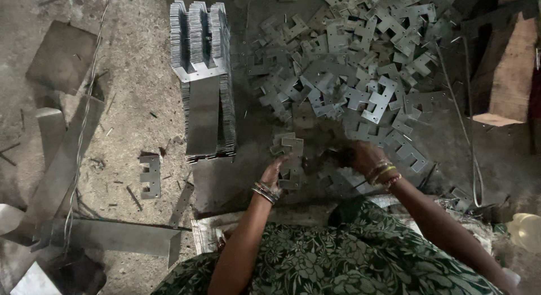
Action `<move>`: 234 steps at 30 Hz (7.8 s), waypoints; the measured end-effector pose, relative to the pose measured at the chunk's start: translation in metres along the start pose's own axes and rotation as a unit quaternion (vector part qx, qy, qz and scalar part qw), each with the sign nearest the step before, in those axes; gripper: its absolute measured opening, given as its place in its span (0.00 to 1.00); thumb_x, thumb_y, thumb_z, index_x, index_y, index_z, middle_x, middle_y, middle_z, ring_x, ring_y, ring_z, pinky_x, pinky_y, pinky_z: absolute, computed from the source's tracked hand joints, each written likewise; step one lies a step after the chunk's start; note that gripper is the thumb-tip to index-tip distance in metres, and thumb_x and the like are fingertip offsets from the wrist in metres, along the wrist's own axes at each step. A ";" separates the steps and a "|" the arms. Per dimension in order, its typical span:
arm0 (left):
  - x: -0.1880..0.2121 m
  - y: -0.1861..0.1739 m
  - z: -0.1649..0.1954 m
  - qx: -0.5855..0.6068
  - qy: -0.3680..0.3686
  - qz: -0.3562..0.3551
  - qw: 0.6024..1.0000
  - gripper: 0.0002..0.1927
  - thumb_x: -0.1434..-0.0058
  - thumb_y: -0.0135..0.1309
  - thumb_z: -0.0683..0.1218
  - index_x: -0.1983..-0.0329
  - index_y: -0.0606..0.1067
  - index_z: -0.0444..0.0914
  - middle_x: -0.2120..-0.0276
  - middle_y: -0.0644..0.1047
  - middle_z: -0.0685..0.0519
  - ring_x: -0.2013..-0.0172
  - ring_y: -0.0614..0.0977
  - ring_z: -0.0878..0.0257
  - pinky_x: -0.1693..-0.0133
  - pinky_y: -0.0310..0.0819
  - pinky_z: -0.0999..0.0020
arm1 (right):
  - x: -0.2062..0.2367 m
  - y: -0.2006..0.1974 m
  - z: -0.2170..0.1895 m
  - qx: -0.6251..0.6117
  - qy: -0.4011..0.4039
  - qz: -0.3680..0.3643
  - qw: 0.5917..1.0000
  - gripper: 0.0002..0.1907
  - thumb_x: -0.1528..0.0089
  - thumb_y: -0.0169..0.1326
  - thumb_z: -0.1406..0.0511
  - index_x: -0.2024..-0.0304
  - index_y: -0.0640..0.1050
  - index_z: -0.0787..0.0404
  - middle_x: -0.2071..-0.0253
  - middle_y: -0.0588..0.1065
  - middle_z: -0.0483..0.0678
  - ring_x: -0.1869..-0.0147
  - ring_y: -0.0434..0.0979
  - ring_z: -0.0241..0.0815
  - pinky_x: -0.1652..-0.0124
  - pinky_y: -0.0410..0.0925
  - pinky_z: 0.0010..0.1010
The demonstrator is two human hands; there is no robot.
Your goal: The person picks up small metal brackets from a pile on the floor and stacks them into neat piles. They handle the parts one by one, aligning them carefully to form organized stacks.
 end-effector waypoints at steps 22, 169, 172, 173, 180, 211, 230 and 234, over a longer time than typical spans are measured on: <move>-0.003 0.008 0.012 -0.085 0.062 -0.056 0.993 0.34 0.39 0.57 0.64 0.36 0.76 0.39 0.44 0.79 0.49 0.47 0.81 0.56 0.48 0.77 0.56 | -0.007 0.029 -0.024 -0.118 -0.106 0.169 0.973 0.30 0.43 0.61 0.50 0.48 0.74 0.65 0.61 0.79 0.61 0.62 0.81 0.62 0.66 0.74 0.51; -0.008 0.031 -0.021 -0.143 -0.045 -0.016 0.989 0.43 0.41 0.56 0.69 0.32 0.68 0.37 0.37 0.71 0.44 0.37 0.73 0.49 0.38 0.68 0.49 | 0.010 -0.047 0.015 -0.214 0.014 0.063 0.975 0.18 0.39 0.58 0.62 0.49 0.77 0.63 0.57 0.82 0.59 0.58 0.84 0.57 0.61 0.79 0.50; -0.012 0.007 -0.030 -0.122 -0.083 0.090 0.985 0.44 0.40 0.53 0.71 0.27 0.63 0.45 0.32 0.63 0.51 0.34 0.66 0.52 0.39 0.61 0.48 | 0.039 -0.066 -0.016 -0.325 -0.179 0.142 0.918 0.26 0.44 0.62 0.58 0.48 0.76 0.65 0.56 0.81 0.57 0.57 0.84 0.52 0.62 0.79 0.46; -0.016 0.007 -0.029 -0.082 -0.056 0.065 0.993 0.43 0.41 0.51 0.72 0.27 0.63 0.47 0.33 0.64 0.54 0.36 0.68 0.56 0.41 0.62 0.52 | 0.054 -0.070 -0.028 -0.320 -0.270 0.197 0.886 0.29 0.45 0.62 0.57 0.45 0.75 0.64 0.54 0.81 0.56 0.55 0.83 0.51 0.61 0.79 0.45; -0.033 0.011 -0.016 -0.023 0.030 -0.124 0.992 0.34 0.36 0.60 0.60 0.39 0.73 0.30 0.48 0.79 0.44 0.52 0.82 0.54 0.50 0.79 0.57 | 0.070 0.093 -0.040 -0.149 -0.142 -0.093 0.974 0.15 0.38 0.54 0.58 0.52 0.80 0.57 0.60 0.81 0.53 0.65 0.82 0.50 0.64 0.74 0.42; -0.039 -0.004 0.001 -0.051 0.099 -0.174 0.978 0.24 0.28 0.50 0.56 0.39 0.72 0.34 0.42 0.75 0.47 0.43 0.77 0.53 0.40 0.69 0.52 | 0.078 -0.006 0.000 -0.451 -0.067 0.117 0.882 0.22 0.48 0.66 0.65 0.51 0.77 0.61 0.58 0.82 0.50 0.56 0.84 0.42 0.58 0.78 0.34; -0.037 0.064 -0.044 -0.231 -0.036 -0.103 0.967 0.33 0.32 0.41 0.65 0.30 0.63 0.45 0.36 0.66 0.57 0.41 0.69 0.59 0.48 0.70 0.55 | 0.060 0.004 -0.024 -0.300 0.058 0.150 0.940 0.29 0.46 0.71 0.56 0.48 0.78 0.62 0.61 0.82 0.56 0.62 0.83 0.48 0.63 0.73 0.41; -0.032 0.075 -0.037 -0.273 -0.024 -0.096 0.957 0.31 0.33 0.43 0.64 0.33 0.65 0.44 0.39 0.68 0.56 0.43 0.70 0.59 0.49 0.70 0.55 | 0.048 0.016 -0.002 -0.430 0.049 0.085 0.897 0.21 0.44 0.66 0.57 0.56 0.82 0.66 0.65 0.84 0.55 0.65 0.85 0.46 0.64 0.76 0.38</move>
Point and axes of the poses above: each hand's wrist, its own x-axis away from the middle knuckle, its own y-axis out of the palm, z = x × y, the point moved 8 cm from there along -x, towards the middle knuckle
